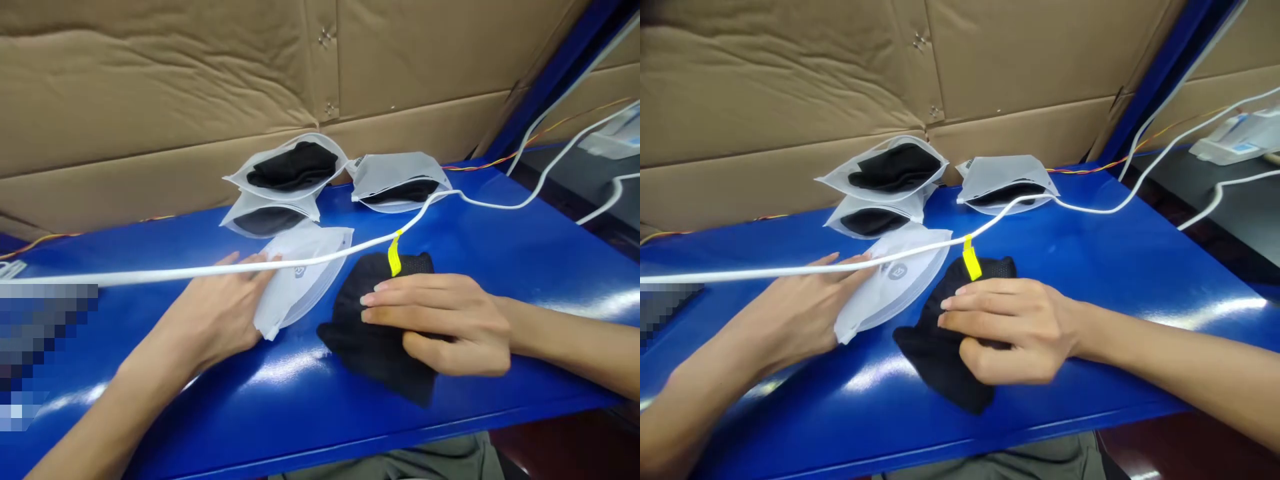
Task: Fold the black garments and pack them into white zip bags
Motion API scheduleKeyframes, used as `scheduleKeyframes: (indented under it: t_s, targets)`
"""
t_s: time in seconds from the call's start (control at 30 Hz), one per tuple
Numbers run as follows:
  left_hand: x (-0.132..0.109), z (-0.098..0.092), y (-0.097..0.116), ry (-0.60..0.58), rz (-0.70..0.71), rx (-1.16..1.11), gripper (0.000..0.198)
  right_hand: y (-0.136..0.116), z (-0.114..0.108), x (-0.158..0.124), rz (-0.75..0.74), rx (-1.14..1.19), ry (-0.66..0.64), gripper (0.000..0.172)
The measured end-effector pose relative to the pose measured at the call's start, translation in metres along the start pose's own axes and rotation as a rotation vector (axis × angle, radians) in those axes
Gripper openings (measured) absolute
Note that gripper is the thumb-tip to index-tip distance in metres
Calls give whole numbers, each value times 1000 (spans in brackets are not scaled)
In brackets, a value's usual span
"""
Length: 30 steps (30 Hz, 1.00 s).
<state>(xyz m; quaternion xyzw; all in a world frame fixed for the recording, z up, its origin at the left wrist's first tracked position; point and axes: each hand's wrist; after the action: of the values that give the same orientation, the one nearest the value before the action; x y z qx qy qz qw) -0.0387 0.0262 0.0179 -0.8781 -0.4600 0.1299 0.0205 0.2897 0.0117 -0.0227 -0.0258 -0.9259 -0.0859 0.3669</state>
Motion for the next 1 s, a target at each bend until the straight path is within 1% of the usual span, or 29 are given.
scheduleKeyframes:
  t_s: [0.03,0.1,0.17,0.2,0.23,0.3,0.37,0.43,0.5,0.53,0.63,0.67,0.7,0.73,0.77,0.83,0.87,0.93,1.0]
  targets:
    - [-2,-2,7,5,1,21,73,5,1,0,29,-27,-26,25]
    - [-6,-1,17,82,32,27,95,10,2,-2,85,-52,-52,23]
    - [-7,4,23,156,108,-22,105,10,3,-3,106,-48,-58,24]
    - [-6,8,24,159,173,-63,106,8,3,-4,105,-47,-60,25]
    - [-5,10,25,141,239,-109,106,6,3,-4,104,-47,-62,26]
    - [-3,13,26,67,340,-189,106,4,3,-5,109,-46,-70,28]
    - [-3,10,28,16,364,-235,105,3,2,-5,115,-43,-72,30]
    - [-6,4,30,29,342,-237,99,3,1,-6,120,-51,-64,30]
    - [-9,-2,33,65,274,-206,89,3,2,-7,131,-86,-39,25]
    - [-9,-5,35,82,211,-179,85,3,2,-7,146,-107,-30,22]
    - [-6,-5,42,148,-84,-86,78,3,6,-9,187,-110,-37,21]
    - [-4,-3,43,184,-149,-74,75,3,7,-9,192,-86,-50,22]
    - [-1,0,44,222,-169,-78,72,3,8,-10,191,-57,-62,23]
    - [1,3,44,246,-139,-99,69,3,9,-10,186,-30,-74,25]
    - [3,8,44,248,-74,-131,65,3,9,-10,177,-11,-82,26]
    - [4,16,43,208,53,-183,62,4,9,-11,167,-2,-107,28]
    - [4,20,43,181,80,-187,60,5,8,-11,164,-7,-124,29]
    - [2,26,43,157,65,-150,60,7,4,-11,180,-26,-164,34]
    - [-2,30,43,161,-7,-77,60,10,0,-12,214,-37,-192,45]
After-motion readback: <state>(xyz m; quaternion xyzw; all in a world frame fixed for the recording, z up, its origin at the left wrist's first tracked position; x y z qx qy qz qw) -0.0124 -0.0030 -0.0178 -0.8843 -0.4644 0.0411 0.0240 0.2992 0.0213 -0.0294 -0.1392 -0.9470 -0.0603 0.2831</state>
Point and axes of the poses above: each hand's wrist, its own x-axis towards the middle knuckle, its own z-axis out of the palm, y = z × x, and after that the axes turned 5 degrees about -y, right-handed
